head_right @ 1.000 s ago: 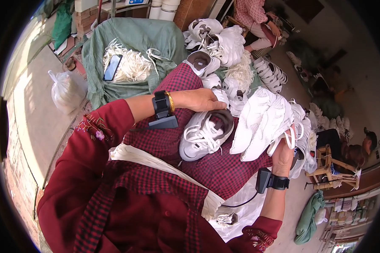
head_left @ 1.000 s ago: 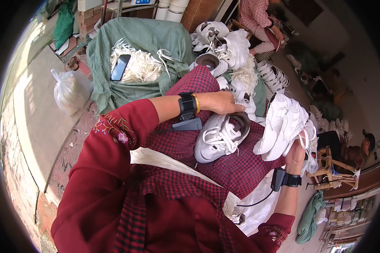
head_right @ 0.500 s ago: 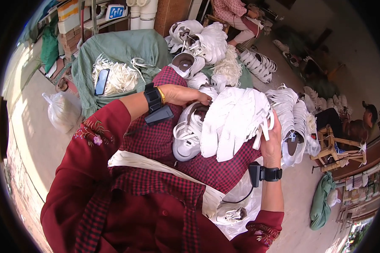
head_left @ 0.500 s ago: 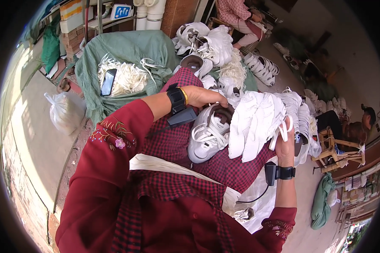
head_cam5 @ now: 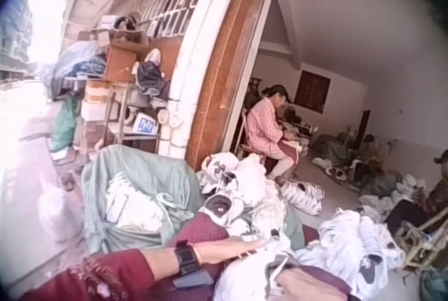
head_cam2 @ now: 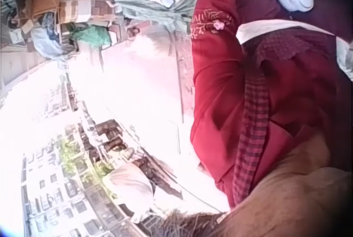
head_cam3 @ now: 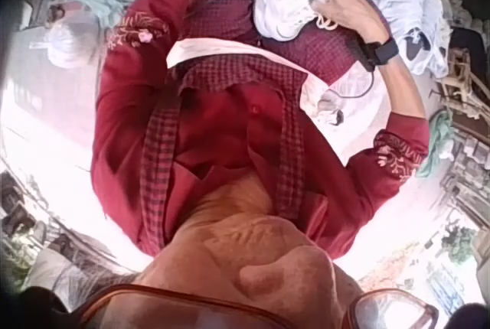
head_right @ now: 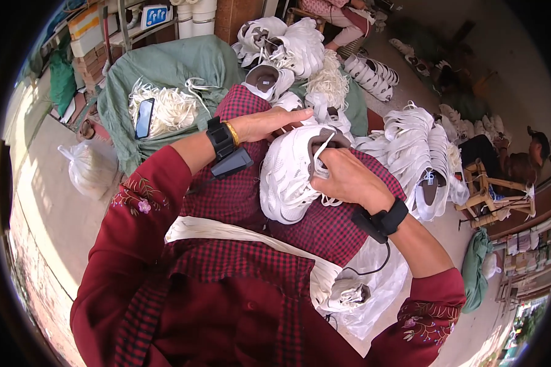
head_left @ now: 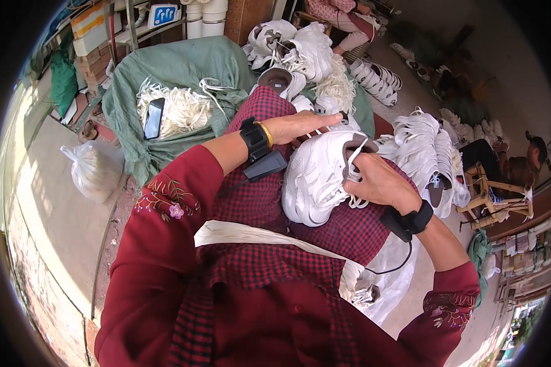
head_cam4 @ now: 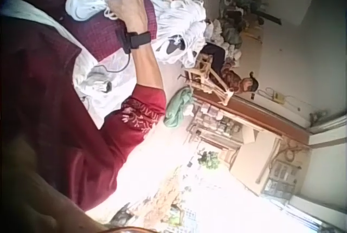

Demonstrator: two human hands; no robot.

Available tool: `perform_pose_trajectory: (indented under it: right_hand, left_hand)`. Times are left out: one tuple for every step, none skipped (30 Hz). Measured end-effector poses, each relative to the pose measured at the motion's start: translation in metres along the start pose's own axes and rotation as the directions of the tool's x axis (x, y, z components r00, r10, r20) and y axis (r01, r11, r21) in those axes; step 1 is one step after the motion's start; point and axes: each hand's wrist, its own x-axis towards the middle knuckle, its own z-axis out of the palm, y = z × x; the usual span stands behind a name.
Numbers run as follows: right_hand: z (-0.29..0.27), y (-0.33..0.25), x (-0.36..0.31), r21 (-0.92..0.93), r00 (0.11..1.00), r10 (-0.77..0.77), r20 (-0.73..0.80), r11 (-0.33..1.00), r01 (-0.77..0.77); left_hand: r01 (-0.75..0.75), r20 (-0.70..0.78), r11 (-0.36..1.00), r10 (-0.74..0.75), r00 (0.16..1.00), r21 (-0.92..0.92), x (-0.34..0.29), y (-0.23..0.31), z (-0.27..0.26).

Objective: The recorder inserts laces into the eyelets of a white athletic shoe and then organizes a stack of similar shoes.

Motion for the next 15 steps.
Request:
perform_pose_trajectory:
  right_hand:
    - [0.0,-0.001,-0.004,0.006,1.0,0.014,0.001,1.0,-0.014]
    - [0.001,-0.001,-0.009,0.013,0.998,0.01,0.061,1.0,-0.01]
    - [0.003,-0.002,-0.013,0.023,0.993,0.004,0.119,1.0,-0.006]
    - [0.007,-0.002,-0.018,0.038,0.993,0.02,0.12,0.999,-0.025]
    - [0.011,-0.003,-0.02,0.059,0.997,-0.031,0.069,0.998,0.027]
    - [0.015,-0.004,-0.021,0.077,0.997,-0.082,0.016,0.994,0.08]
    - [0.017,-0.005,-0.019,0.053,0.998,-0.026,0.053,0.998,0.023]
    - [0.021,-0.001,-0.016,0.06,0.999,-0.014,0.046,0.998,0.011]
    - [0.028,0.007,-0.012,0.026,0.997,-0.011,0.07,1.0,0.009]
    - [0.033,0.008,-0.009,-0.01,0.996,-0.007,0.09,1.0,0.008]
    - [0.041,0.007,-0.011,0.035,0.999,-0.027,-0.046,0.999,0.029]
    - [0.046,0.006,-0.013,0.041,0.998,-0.018,-0.061,0.999,0.02]
    - [0.051,0.006,-0.017,0.038,0.982,-0.104,-0.158,0.993,0.111]
    - [0.056,0.007,-0.02,0.024,0.949,-0.188,-0.254,0.979,0.201]
    - [0.056,0.013,-0.016,0.011,0.952,-0.15,-0.267,0.987,0.159]
  left_hand:
    - [-0.019,-0.048,1.0,0.019,0.999,-0.011,-0.004,-0.004,0.0]
    - [-0.015,-0.033,1.0,0.014,0.999,-0.014,-0.005,-0.006,-0.002]
    - [-0.041,-0.036,0.999,0.041,0.999,-0.003,-0.005,-0.005,-0.006]
    - [-0.061,-0.033,0.998,0.062,0.998,0.007,-0.006,-0.005,-0.005]
    - [-0.073,-0.026,0.997,0.073,0.997,0.0,-0.005,-0.005,-0.004]
    - [-0.067,-0.03,0.998,0.067,0.997,-0.002,-0.003,-0.003,-0.003]
    - [-0.06,-0.038,0.998,0.06,0.997,0.012,-0.003,-0.003,-0.002]
    - [-0.061,-0.048,0.998,0.062,0.997,0.03,0.0,-0.003,-0.003]
    - [-0.049,-0.07,0.998,0.052,0.996,0.038,0.004,-0.003,-0.002]
    - [-0.05,-0.056,0.998,0.052,0.997,0.048,0.006,-0.004,-0.002]
    - [-0.043,-0.056,0.998,0.045,0.997,0.034,0.007,-0.004,-0.002]
    - [-0.036,-0.056,0.999,0.037,0.998,0.022,0.008,-0.004,-0.002]
    - [-0.041,-0.027,0.999,0.042,0.999,0.017,0.006,-0.007,-0.002]
    - [-0.04,-0.016,0.999,0.04,0.999,0.028,0.006,-0.006,-0.004]
    - [-0.052,-0.036,0.999,0.052,0.998,0.008,0.008,-0.004,-0.007]
